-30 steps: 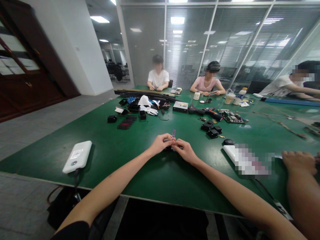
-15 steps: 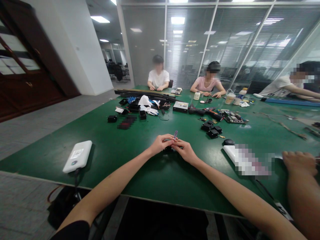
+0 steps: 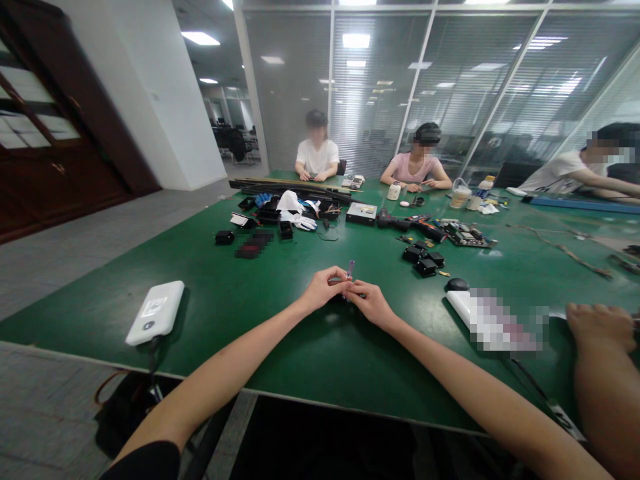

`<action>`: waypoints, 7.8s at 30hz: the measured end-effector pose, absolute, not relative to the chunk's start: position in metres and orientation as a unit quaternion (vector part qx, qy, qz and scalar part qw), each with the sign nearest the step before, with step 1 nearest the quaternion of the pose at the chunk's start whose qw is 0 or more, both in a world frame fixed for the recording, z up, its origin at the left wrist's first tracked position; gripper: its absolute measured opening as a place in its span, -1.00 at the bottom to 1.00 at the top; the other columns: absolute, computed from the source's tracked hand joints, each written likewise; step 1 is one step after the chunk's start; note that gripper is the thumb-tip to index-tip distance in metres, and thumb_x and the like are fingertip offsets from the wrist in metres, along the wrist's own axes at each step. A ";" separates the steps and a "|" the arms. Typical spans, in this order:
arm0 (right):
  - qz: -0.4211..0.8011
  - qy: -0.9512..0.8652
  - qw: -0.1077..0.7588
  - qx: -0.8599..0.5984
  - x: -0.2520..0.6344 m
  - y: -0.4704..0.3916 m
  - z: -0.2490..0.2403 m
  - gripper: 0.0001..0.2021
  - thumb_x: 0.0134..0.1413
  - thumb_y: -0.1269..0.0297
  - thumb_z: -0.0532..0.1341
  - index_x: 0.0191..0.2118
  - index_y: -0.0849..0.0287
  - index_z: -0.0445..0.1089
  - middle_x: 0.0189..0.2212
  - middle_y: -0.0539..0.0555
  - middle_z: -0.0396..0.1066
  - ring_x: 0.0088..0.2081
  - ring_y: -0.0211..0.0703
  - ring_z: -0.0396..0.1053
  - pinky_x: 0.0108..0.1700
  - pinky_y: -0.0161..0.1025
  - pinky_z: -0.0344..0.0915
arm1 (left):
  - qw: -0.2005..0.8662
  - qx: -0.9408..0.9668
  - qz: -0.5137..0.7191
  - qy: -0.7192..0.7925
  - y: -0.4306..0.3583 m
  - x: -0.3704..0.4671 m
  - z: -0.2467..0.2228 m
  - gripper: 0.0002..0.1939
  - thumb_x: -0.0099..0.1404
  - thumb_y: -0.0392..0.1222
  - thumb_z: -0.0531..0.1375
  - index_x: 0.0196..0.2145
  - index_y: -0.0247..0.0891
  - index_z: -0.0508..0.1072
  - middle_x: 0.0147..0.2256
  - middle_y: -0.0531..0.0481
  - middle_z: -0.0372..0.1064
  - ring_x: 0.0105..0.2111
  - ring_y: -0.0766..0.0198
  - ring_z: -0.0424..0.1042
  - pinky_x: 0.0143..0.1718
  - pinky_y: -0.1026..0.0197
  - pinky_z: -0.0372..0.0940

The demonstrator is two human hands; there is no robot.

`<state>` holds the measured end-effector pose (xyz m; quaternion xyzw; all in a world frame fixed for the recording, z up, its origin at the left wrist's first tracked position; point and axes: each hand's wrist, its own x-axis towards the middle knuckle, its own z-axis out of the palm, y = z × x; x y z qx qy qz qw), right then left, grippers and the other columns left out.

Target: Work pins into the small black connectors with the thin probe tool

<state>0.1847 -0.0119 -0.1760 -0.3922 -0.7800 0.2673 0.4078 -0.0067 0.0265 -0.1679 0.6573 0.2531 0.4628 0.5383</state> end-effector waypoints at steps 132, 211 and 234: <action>0.300 -0.757 0.408 -0.413 0.183 -0.011 -0.181 -0.78 0.24 0.11 0.27 -0.20 0.16 0.48 -0.36 0.02 0.46 -0.37 -0.19 0.34 -0.28 -0.26 0.32 | 0.559 0.668 0.420 0.256 0.035 -0.015 -0.162 -0.65 0.15 0.06 0.41 -0.29 -0.30 0.58 -0.36 -0.04 0.56 -0.36 0.24 0.49 -0.20 0.16 0.38; 0.261 -0.772 0.412 -0.408 0.184 -0.016 -0.172 -0.84 0.24 0.16 0.30 -0.19 0.09 0.58 -0.21 0.08 0.49 -0.29 -0.16 0.44 -0.18 -0.20 0.39 | 0.588 0.663 0.406 0.223 0.031 -0.013 -0.163 -0.48 0.34 0.27 0.18 -0.10 -0.26 0.56 -0.04 -0.15 0.51 0.04 0.06 0.48 0.18 0.04 0.30; 0.252 -0.760 0.424 -0.424 0.180 -0.013 -0.178 -0.85 0.19 0.17 0.31 -0.26 0.13 0.52 -0.32 0.04 0.54 -0.35 -0.16 0.42 -0.25 -0.23 0.37 | 0.476 0.727 0.417 0.265 0.024 -0.007 -0.156 -0.43 0.37 0.33 0.08 -0.20 -0.24 0.58 -0.22 -0.10 0.50 -0.16 0.16 0.45 -0.03 0.15 0.34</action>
